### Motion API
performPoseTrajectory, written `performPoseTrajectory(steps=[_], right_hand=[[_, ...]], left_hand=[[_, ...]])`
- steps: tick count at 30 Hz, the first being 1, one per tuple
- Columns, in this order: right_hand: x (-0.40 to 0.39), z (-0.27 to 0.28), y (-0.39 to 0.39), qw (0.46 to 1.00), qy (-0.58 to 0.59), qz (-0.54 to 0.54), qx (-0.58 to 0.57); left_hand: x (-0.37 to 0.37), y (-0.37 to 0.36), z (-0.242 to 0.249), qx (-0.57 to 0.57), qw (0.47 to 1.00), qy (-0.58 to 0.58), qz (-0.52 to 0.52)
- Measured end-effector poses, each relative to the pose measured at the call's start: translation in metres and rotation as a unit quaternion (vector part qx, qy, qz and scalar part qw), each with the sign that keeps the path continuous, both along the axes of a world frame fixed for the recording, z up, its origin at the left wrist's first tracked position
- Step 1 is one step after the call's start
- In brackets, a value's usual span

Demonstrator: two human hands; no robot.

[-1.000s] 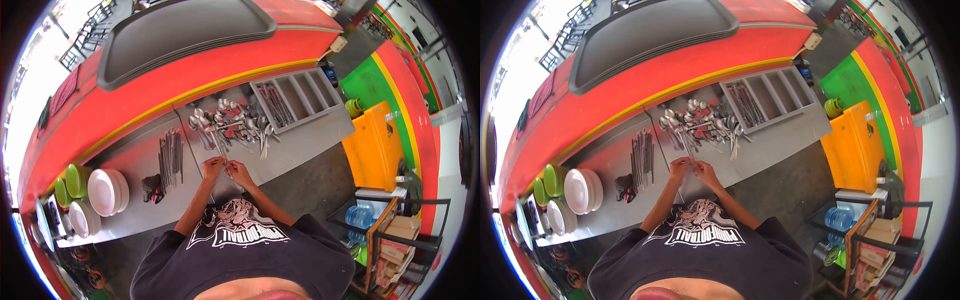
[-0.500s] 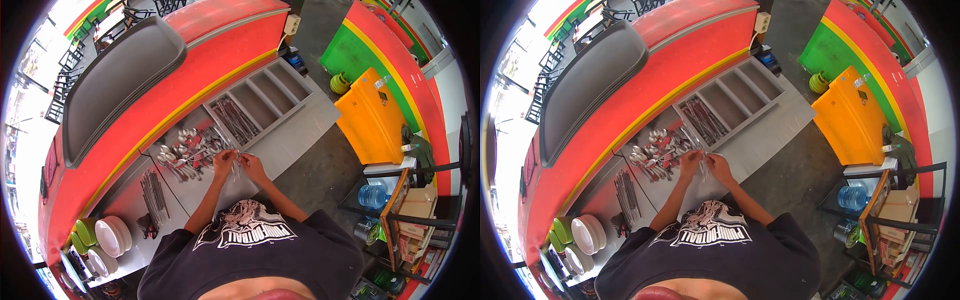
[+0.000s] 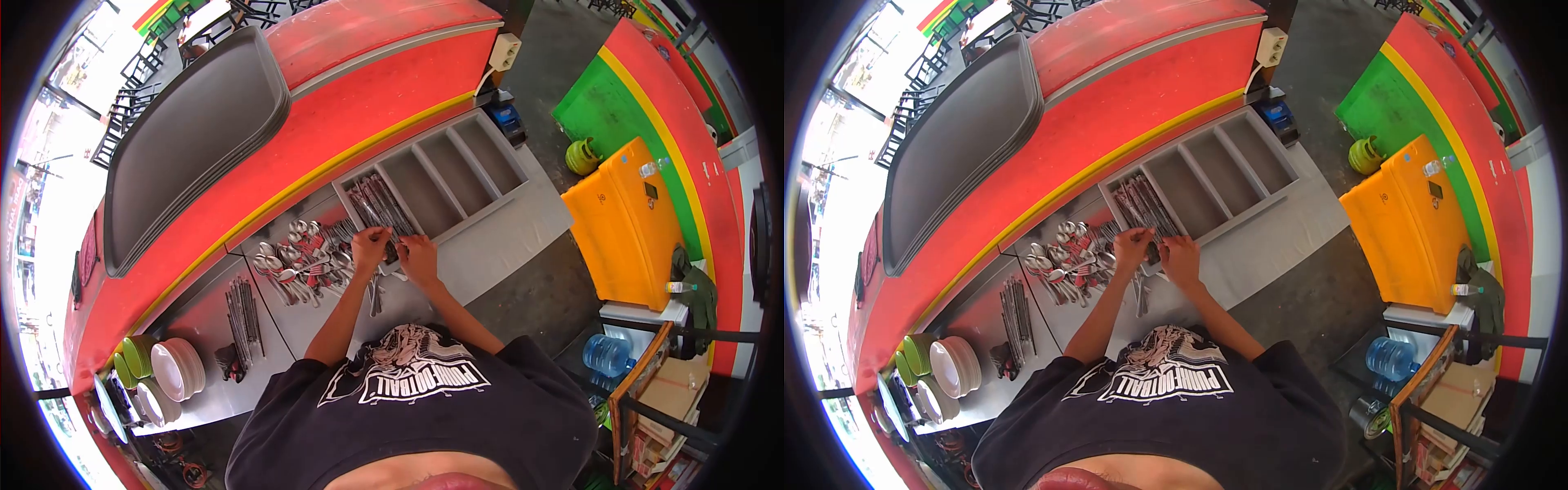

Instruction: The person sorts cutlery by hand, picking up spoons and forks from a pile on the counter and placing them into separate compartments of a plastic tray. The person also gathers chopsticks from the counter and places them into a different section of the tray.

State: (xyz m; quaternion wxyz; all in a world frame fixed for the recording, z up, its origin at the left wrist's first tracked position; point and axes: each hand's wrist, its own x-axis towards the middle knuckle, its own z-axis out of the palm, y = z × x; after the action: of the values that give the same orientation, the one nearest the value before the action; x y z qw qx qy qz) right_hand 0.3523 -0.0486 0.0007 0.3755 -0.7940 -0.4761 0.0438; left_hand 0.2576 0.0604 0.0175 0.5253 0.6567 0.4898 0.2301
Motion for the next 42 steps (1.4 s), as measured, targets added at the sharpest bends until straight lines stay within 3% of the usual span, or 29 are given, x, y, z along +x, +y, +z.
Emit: performPoseTrajectory(steps=[10, 16, 22, 24, 28, 31, 34, 37, 42], right_hand=[[0.001, 0.0, 0.005, 0.999, -0.033, -0.015, -0.005], [0.007, -0.003, 0.0, 0.999, 0.013, 0.009, 0.033], [0.008, -0.008, -0.005, 0.999, 0.007, 0.022, 0.042], [0.006, -0.01, -0.003, 1.0, 0.01, 0.012, 0.028], [-0.002, -0.006, 0.006, 0.999, 0.019, -0.029, 0.005], [-0.004, -0.011, 0.015, 0.999, 0.008, -0.041, -0.002], [-0.015, -0.005, 0.02, 0.997, -0.061, -0.043, 0.017], [-0.048, 0.02, 0.015, 0.987, -0.131, -0.03, 0.089], [-0.126, 0.019, 0.009, 0.991, 0.017, 0.092, 0.092]], left_hand=[[0.007, -0.008, 0.012, 0.045, 0.994, 0.094, 0.024], [0.003, -0.016, -0.005, 0.114, 0.988, 0.098, 0.044], [-0.008, -0.022, -0.008, 0.242, 0.964, 0.095, -0.051], [-0.011, -0.023, -0.007, 0.235, 0.966, 0.09, -0.058], [-0.02, -0.031, -0.013, 0.233, 0.969, 0.029, -0.073], [-0.039, -0.041, -0.017, 0.201, 0.971, -0.093, -0.087], [-0.075, -0.054, -0.014, 0.187, 0.969, -0.154, -0.044], [-0.134, -0.059, -0.024, 0.161, 0.977, -0.138, 0.024], [-0.247, -0.067, -0.046, 0.057, 0.977, -0.075, 0.191]])
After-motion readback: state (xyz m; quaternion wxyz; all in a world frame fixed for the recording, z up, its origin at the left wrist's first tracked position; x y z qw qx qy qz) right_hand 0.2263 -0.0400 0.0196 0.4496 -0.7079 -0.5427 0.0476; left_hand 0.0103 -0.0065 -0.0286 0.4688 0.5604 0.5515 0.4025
